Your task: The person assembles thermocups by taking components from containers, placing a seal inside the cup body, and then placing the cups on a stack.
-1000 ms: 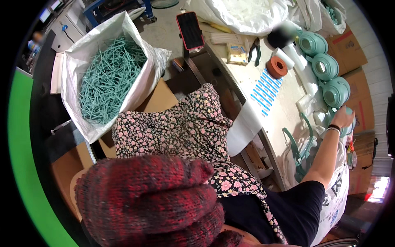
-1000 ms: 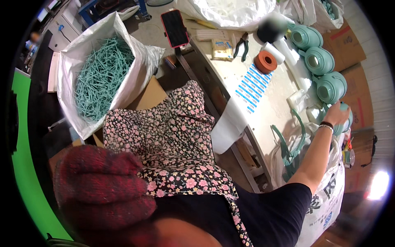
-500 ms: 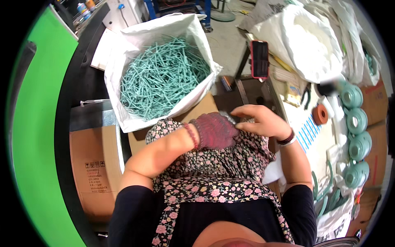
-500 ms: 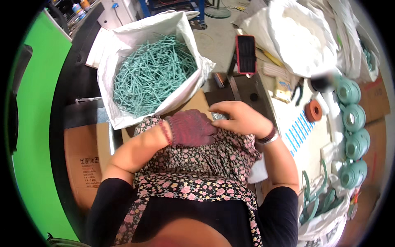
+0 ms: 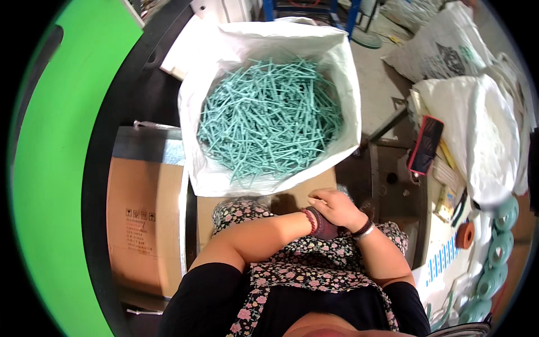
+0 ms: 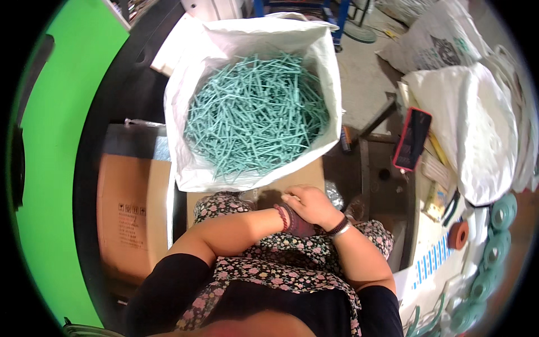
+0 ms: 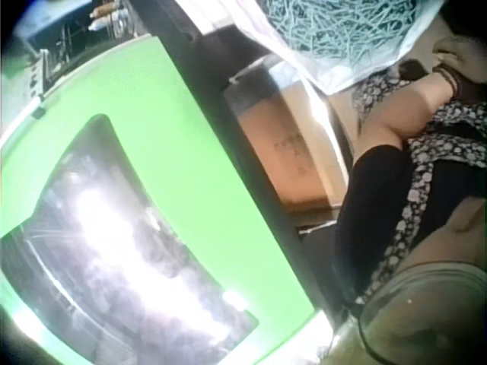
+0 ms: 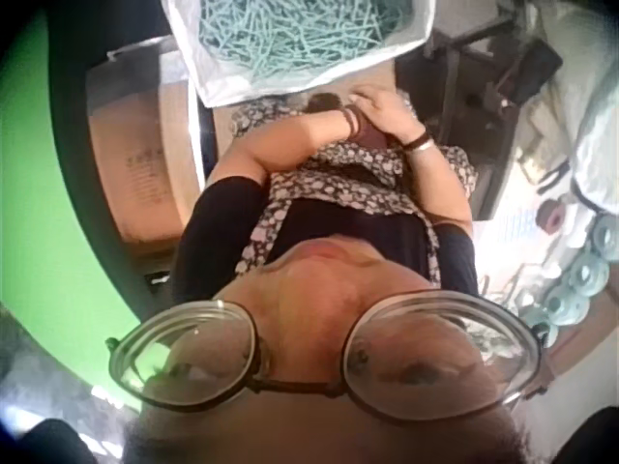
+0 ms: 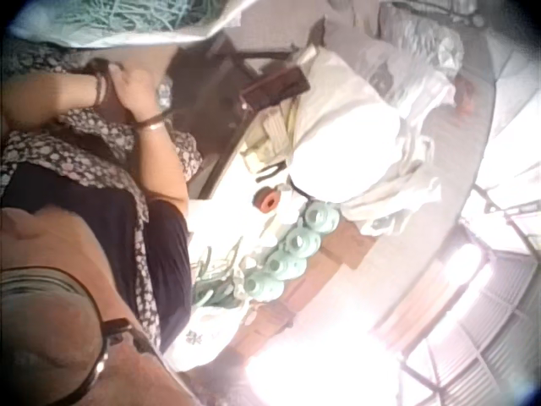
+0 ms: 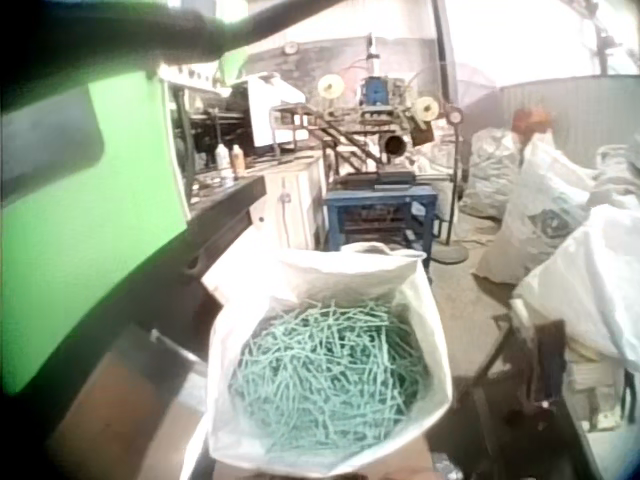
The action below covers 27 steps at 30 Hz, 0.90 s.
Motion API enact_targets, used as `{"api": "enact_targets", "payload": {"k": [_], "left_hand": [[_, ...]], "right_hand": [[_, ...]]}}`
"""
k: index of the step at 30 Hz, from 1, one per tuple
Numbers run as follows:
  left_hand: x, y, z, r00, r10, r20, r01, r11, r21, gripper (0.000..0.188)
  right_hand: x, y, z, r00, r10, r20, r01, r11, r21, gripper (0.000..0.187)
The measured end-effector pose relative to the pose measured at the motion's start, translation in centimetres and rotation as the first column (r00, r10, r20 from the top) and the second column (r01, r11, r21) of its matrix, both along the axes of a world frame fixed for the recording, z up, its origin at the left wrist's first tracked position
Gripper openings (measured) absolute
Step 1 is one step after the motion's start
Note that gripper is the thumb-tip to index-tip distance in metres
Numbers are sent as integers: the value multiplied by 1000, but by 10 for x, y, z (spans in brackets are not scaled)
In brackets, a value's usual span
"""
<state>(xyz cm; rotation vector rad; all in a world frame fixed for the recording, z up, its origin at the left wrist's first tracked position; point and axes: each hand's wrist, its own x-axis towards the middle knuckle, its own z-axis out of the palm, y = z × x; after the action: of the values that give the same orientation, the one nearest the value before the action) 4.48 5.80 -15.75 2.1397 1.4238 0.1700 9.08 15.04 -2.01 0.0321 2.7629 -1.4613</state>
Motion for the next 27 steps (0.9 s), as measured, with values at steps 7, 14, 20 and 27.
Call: {"api": "enact_targets", "payload": {"k": [7,14,20,27], "left_hand": [[5,-1,-12,1000,-14,10,14,1000,-15,35],[15,-3,-16,1000,-8,24,8,1000,-22,35],[33,-5,-30,980,108,165,-114,993,30,33],[31,-2,-1,985,51,164,-36,995,-95,32]], "right_hand": [[-12,9,-3,993,64,96,-63,998,-17,27],[-12,13,8,987,75,141,-72,997,-25,24],[-9,6,18,950,63,305,-65,998,-3,24],[-6,-3,17,956,31,293,-47,998,46,24]]}}
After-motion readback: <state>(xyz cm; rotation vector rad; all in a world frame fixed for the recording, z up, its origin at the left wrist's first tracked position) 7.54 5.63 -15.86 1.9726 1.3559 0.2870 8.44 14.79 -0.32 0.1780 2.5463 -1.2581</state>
